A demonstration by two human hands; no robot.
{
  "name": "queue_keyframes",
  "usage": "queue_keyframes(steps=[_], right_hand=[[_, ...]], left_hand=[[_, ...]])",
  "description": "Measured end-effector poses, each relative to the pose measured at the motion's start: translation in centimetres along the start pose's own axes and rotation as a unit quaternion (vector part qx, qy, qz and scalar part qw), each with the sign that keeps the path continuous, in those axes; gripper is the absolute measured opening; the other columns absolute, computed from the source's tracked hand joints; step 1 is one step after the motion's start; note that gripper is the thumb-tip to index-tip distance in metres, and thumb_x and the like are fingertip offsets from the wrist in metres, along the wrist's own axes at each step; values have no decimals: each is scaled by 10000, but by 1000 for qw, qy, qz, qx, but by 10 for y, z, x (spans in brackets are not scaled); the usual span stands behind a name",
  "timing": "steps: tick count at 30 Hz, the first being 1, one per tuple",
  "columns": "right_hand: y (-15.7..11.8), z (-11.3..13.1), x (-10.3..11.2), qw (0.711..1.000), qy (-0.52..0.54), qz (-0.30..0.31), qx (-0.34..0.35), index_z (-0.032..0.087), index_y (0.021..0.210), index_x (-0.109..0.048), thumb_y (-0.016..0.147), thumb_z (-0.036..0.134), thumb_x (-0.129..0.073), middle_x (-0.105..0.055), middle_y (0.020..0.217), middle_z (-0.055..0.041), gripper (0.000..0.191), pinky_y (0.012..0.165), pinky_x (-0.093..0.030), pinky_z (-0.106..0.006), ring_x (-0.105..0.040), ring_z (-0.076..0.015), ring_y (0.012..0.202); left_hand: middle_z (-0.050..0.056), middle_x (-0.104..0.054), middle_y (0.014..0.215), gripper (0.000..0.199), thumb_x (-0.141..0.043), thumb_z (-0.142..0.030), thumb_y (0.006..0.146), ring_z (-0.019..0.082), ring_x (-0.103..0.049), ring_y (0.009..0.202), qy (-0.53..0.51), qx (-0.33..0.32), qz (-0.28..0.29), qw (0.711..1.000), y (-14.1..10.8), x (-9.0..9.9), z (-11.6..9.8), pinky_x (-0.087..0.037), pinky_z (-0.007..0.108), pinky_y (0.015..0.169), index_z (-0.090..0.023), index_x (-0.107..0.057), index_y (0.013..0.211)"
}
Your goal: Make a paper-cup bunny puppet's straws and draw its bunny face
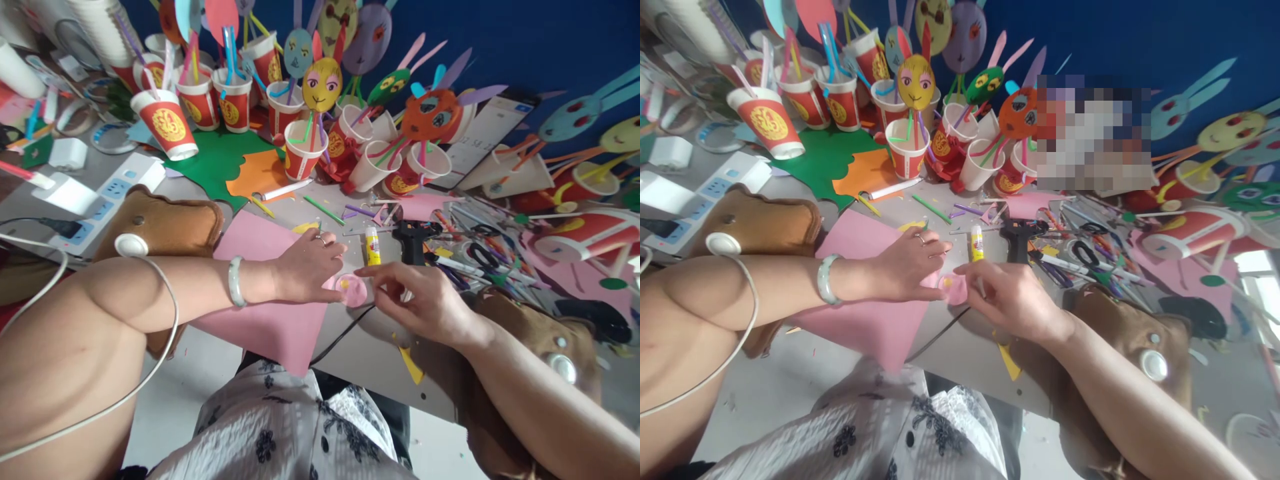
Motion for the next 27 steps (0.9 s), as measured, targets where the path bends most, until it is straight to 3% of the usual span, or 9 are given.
queue_keyframes(steps=[2, 6, 9, 14, 19, 23, 27], right_hand=[[5, -9, 9, 997, 9, -34, -66, 229, 932, -666, 910, 301, -592, -696, 661, 11, 106, 528, -444, -246, -545, -106, 474], [26, -27, 13, 989, 3, -36, -142, 215, 821, -692, 872, 325, -613, -617, 545, 29, 145, 503, -398, -247, -492, -108, 460], [46, -39, 4, 987, 23, -5, -160, 195, 801, -713, 837, 322, -616, -669, 618, 8, 163, 521, -394, -243, -524, -112, 522], [69, -50, -7, 977, -35, 48, -206, 189, 828, -729, 804, 254, -612, -615, 566, 29, 136, 538, -377, -242, -529, -116, 529], [77, -47, -7, 975, -76, 52, -203, 191, 829, -729, 751, 208, -617, -602, 539, 40, 137, 527, -380, -240, -521, -113, 509], [72, -53, -7, 977, 0, 45, -206, 166, 900, -721, 746, 234, -616, -560, 499, 60, 198, 470, -364, -224, -473, -92, 455], [59, -67, -13, 948, 150, 44, -278, 152, 927, -721, 758, 300, -654, -537, 505, 56, 234, 397, -289, -221, -403, -77, 419]], left_hand=[[158, -641, 1281, 489, -559, -585, 907, 328, -542, 1107, -3, -2, -1, 1000, 0, 1, 0, -365, 469, 913, -122, -717, 933], [177, -614, 1314, 479, -578, -582, 898, 324, -555, 1098, -2, -2, -14, 1000, -2, 4, 0, -363, 468, 934, -122, -702, 948], [193, -597, 1327, 493, -577, -595, 892, 324, -557, 1093, 3, -3, -27, 1000, -4, 6, 1, -366, 467, 942, -120, -687, 963], [212, -620, 1261, 491, -563, -600, 891, 328, -566, 1063, 9, -5, -43, 999, -5, 6, 0, -372, 488, 948, -119, -662, 912], [214, -635, 1213, 464, -580, -587, 880, 334, -575, 1031, 4, -3, -53, 999, -4, 8, 0, -394, 487, 906, -130, -657, 870], [239, -565, 1366, 435, -639, -548, 851, 334, -581, 1049, 3, -1, -59, 998, -5, 12, -1, -397, 489, 925, -124, -656, 942], [258, -452, 1505, 429, -649, -509, 849, 344, -579, 1087, 6, -1, -54, 999, -5, 12, -1, -401, 489, 929, -112, -645, 1011]])
Point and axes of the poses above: each hand's wrist, its own y-axis towards the middle knuckle, its own x-axis out of the back of the hand, z = x × y, the point moved 8 cm from there along y, towards the middle knuckle
